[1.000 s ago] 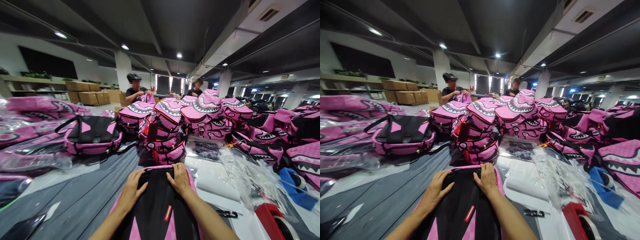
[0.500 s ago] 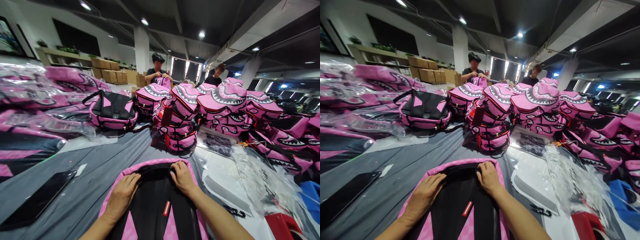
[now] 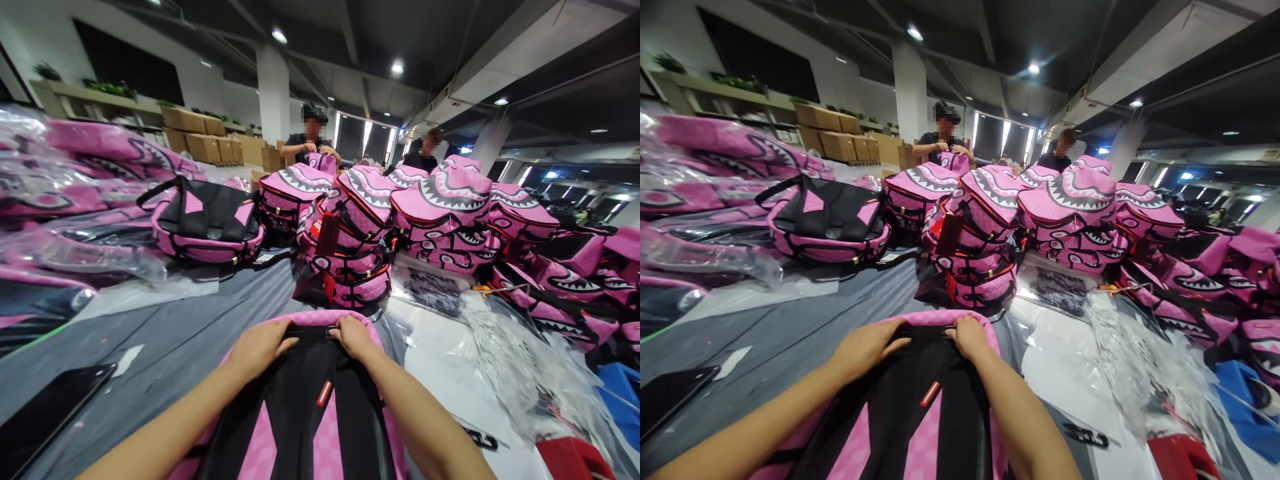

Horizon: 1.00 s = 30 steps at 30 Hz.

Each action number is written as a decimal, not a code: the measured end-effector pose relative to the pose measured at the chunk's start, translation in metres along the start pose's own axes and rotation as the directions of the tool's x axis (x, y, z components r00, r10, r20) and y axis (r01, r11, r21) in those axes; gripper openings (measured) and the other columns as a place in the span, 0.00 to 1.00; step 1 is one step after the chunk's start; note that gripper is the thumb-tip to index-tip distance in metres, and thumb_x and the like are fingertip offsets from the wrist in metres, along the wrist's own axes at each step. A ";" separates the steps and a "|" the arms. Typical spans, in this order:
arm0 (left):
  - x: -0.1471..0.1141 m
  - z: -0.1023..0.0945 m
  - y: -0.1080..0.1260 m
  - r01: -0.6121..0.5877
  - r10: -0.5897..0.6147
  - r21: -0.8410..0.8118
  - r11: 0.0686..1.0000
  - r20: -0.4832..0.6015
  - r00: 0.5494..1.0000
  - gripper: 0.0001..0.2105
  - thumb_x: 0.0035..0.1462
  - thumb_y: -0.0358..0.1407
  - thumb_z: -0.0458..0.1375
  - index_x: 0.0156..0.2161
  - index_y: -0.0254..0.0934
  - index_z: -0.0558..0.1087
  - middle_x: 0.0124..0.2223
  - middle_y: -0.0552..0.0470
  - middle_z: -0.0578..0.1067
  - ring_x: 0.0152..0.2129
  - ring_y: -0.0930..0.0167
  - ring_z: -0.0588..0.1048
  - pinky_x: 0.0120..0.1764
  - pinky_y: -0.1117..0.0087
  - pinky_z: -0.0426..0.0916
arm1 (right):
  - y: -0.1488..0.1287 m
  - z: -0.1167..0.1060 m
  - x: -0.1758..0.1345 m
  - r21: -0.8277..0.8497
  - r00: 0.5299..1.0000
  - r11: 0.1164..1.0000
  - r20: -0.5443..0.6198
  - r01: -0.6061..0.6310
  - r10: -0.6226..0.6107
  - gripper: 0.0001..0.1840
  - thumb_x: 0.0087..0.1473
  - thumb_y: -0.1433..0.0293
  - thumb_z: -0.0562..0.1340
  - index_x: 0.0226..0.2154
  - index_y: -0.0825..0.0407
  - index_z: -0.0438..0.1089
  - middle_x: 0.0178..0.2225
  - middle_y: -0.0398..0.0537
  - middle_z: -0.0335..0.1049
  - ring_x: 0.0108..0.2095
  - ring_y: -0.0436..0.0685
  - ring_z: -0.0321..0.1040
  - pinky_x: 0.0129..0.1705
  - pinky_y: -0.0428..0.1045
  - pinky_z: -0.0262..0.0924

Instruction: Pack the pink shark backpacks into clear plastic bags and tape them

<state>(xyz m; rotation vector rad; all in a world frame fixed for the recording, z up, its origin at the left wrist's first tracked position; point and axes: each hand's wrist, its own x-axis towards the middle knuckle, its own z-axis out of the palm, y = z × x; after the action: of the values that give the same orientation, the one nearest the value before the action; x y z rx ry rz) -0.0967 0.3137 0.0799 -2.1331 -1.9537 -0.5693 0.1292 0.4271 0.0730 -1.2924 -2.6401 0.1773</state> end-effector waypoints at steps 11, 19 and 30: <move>-0.025 0.057 0.063 -0.031 0.033 -0.091 0.995 0.016 0.999 0.36 0.58 0.66 0.51 0.64 0.49 0.66 0.67 0.36 0.66 0.65 0.47 0.62 0.62 0.38 0.57 | -0.006 -0.014 -0.012 -0.156 0.996 0.986 -0.054 0.061 -0.070 0.09 0.63 0.72 0.62 0.47 0.51 0.73 0.48 0.55 0.74 0.50 0.61 0.70 0.51 0.54 0.65; -0.037 0.077 0.059 -0.054 0.049 -0.021 0.998 -0.172 0.984 0.36 0.58 0.64 0.53 0.68 0.54 0.59 0.68 0.42 0.65 0.65 0.50 0.62 0.64 0.43 0.57 | 0.044 -0.055 0.054 -0.187 0.953 0.963 0.271 0.192 -0.137 0.28 0.32 0.75 0.80 0.39 0.49 0.77 0.36 0.41 0.78 0.37 0.57 0.76 0.34 0.44 0.64; -0.023 0.070 0.064 0.007 -0.012 -0.099 0.995 -0.055 0.998 0.35 0.57 0.65 0.52 0.66 0.57 0.62 0.68 0.41 0.64 0.66 0.44 0.59 0.63 0.38 0.54 | -0.017 -0.064 0.047 -0.310 0.934 0.901 0.284 0.303 -0.216 0.07 0.54 0.78 0.66 0.37 0.55 0.77 0.40 0.59 0.79 0.43 0.65 0.78 0.42 0.54 0.69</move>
<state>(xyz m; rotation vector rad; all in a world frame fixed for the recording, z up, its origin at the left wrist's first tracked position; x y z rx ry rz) -0.0243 0.3130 0.0139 -2.1420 -1.9456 -0.7333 0.1026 0.4553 0.1448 -1.0386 -3.1355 -0.1992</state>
